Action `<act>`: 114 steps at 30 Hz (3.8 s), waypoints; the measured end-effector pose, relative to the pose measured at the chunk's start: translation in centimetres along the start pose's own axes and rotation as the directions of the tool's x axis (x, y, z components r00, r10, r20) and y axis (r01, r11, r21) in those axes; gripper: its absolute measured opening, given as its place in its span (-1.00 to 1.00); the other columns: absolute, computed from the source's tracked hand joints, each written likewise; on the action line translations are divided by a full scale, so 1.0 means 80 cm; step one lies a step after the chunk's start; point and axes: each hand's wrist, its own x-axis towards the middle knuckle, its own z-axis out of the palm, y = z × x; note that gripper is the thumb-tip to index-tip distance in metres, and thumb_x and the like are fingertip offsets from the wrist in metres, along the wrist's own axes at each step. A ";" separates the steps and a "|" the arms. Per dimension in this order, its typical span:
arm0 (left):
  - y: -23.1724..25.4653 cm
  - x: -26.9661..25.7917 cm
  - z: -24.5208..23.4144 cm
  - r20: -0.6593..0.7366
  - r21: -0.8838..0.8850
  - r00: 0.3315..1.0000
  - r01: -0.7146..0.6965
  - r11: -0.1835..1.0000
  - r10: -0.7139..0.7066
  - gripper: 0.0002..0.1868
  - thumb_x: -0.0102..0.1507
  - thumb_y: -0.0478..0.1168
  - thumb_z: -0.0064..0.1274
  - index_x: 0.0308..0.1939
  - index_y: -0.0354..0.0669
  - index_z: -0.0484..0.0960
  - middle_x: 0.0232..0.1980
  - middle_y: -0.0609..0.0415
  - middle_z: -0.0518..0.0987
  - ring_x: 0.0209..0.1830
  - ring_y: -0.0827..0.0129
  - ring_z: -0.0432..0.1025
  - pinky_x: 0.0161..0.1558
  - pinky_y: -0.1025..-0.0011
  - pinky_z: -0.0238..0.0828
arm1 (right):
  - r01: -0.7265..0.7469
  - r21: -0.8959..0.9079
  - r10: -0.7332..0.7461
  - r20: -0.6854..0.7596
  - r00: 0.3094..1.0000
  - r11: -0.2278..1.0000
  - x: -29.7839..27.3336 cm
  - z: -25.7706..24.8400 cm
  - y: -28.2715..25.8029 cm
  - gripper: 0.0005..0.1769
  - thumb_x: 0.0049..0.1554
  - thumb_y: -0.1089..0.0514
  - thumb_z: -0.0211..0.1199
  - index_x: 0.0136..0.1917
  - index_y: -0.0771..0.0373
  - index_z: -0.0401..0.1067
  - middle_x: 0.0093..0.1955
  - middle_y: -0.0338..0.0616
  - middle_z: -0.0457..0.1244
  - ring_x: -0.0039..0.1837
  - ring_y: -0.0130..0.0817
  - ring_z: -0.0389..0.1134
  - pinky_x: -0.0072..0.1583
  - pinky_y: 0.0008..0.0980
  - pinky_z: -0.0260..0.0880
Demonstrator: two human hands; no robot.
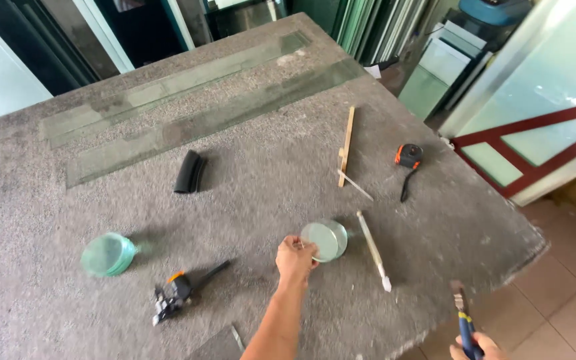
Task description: Using specialized tools to score and cut circular shapes out of a glass sheet on a workshop bench.
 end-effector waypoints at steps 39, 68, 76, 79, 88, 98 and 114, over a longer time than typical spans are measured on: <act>-0.169 -0.216 -0.446 -0.776 0.512 0.631 0.645 0.567 -0.016 -0.28 0.06 0.28 0.32 0.11 -0.03 0.49 0.16 -0.03 0.49 0.25 0.10 0.39 0.24 0.11 0.40 | 0.779 0.325 -0.824 0.399 0.401 0.537 -0.067 0.146 -0.796 -0.68 0.12 0.20 0.23 0.17 0.22 0.43 0.02 -0.13 0.36 0.06 -0.21 0.39 0.09 -0.25 0.43; -0.025 -0.251 -0.282 0.273 0.112 0.961 -0.079 0.991 0.046 0.06 0.00 0.00 0.46 0.47 -0.19 0.23 0.08 -0.01 0.58 -0.11 0.33 0.57 -0.14 0.32 0.58 | 0.513 0.209 -0.549 0.438 0.712 0.832 -0.138 -0.001 -0.608 -0.83 0.10 0.11 0.28 -0.04 0.18 0.50 -0.30 -0.12 0.38 -0.26 -0.23 0.46 -0.17 -0.31 0.41; -0.026 -0.249 -0.268 0.291 0.414 0.952 -0.214 0.885 0.095 -0.30 0.00 -0.27 0.37 0.22 -0.20 0.48 0.01 0.03 0.63 0.01 0.30 0.59 0.01 0.33 0.59 | 0.671 0.265 -0.713 0.393 0.580 0.692 -0.130 -0.008 -0.590 -0.84 0.04 0.13 0.34 -0.11 0.19 0.48 -0.20 -0.16 0.32 -0.10 -0.15 0.39 -0.04 -0.22 0.40; -0.046 -0.241 -0.260 0.230 0.571 0.860 -0.499 0.652 0.456 -0.28 -0.07 -0.28 0.44 0.14 -0.21 0.51 0.17 -0.05 0.52 0.18 0.04 0.39 0.18 0.11 0.27 | 0.678 0.258 -0.711 0.424 0.561 0.688 -0.128 0.006 -0.584 -0.84 0.03 0.15 0.35 -0.11 0.19 0.48 -0.21 -0.18 0.30 -0.11 -0.17 0.37 -0.03 -0.20 0.39; -0.099 -0.219 -0.236 0.014 0.703 0.897 -0.324 0.634 0.442 -0.22 -0.13 -0.24 0.37 0.21 -0.03 0.54 0.15 0.01 0.47 0.15 0.05 0.34 0.15 0.08 0.18 | 0.700 0.413 -0.805 0.410 0.429 0.583 -0.096 0.024 -0.592 -0.76 -0.03 0.24 0.43 -0.05 0.19 0.51 -0.19 -0.18 0.29 -0.13 -0.22 0.35 -0.08 -0.26 0.40; -0.102 -0.198 -0.242 0.095 0.743 0.877 -0.378 0.553 0.472 -0.02 -0.27 0.08 0.52 0.21 -0.06 0.54 0.03 -0.07 0.47 0.06 0.00 0.35 0.07 0.01 0.20 | 0.592 0.393 -0.711 0.380 0.592 0.703 -0.064 0.041 -0.564 -0.73 -0.05 0.23 0.44 -0.04 0.18 0.52 -0.21 -0.21 0.35 -0.19 -0.37 0.43 -0.15 -0.40 0.43; -0.140 -0.194 -0.246 0.149 0.818 0.841 -0.401 0.413 0.521 -0.20 -0.09 0.09 0.23 0.25 0.02 0.60 0.03 0.02 0.54 -0.05 0.15 0.43 0.03 0.09 0.26 | 0.670 0.105 -0.663 0.321 0.676 0.735 -0.083 0.051 -0.559 -0.74 0.05 0.34 0.31 0.05 0.23 0.48 -0.04 -0.12 0.32 -0.02 -0.22 0.40 0.01 -0.35 0.39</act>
